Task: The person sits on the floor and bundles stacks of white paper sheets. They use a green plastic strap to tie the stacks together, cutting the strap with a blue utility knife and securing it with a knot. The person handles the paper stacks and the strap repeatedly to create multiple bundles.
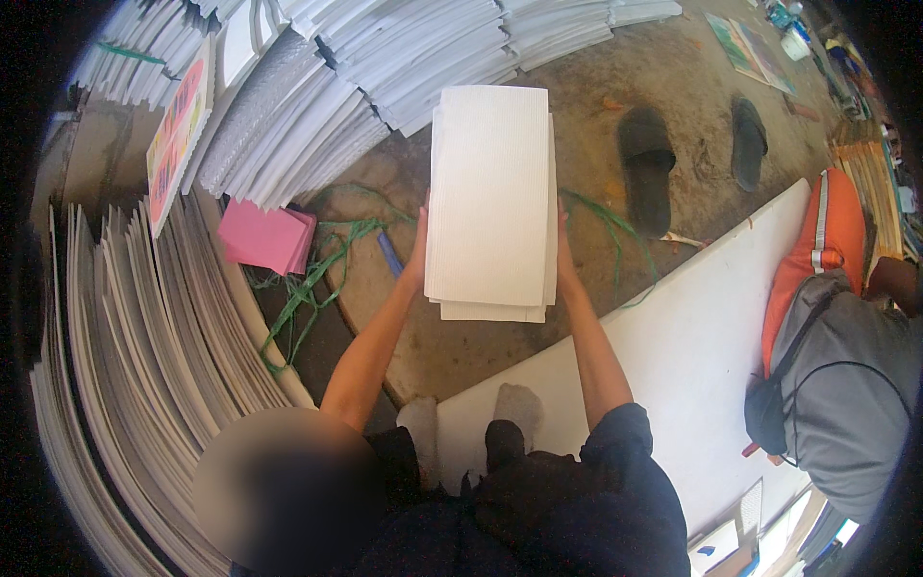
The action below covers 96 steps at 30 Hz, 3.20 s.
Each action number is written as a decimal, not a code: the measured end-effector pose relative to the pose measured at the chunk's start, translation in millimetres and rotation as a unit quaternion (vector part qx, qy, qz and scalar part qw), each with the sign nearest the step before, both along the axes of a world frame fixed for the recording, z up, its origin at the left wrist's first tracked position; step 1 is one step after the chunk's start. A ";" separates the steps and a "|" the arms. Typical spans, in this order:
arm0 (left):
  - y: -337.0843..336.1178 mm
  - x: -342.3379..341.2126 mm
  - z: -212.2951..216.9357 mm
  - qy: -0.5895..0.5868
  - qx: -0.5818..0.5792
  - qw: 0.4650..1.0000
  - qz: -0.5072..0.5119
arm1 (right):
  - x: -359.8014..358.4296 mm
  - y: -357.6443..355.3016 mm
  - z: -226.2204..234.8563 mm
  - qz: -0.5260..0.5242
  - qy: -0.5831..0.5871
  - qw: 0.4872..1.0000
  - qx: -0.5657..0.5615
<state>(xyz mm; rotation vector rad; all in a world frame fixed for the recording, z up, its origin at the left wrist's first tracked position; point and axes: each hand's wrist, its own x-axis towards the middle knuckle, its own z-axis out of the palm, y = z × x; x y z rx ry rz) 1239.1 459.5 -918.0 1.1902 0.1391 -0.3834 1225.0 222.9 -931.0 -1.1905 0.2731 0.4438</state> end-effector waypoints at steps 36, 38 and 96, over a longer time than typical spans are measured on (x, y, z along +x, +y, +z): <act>11.7 3.8 -53.5 0.180 0.063 0.982 -0.009 | 34.3 14.9 145.4 0.026 -0.090 0.965 -0.246; 13.4 7.2 -58.0 0.205 0.082 0.975 0.014 | 34.3 16.1 145.7 0.029 -0.086 0.967 -0.240; 76.5 -2.2 -4.4 -0.200 0.581 0.788 -0.025 | 16.2 -89.7 -2.4 -0.051 -0.146 0.753 -0.640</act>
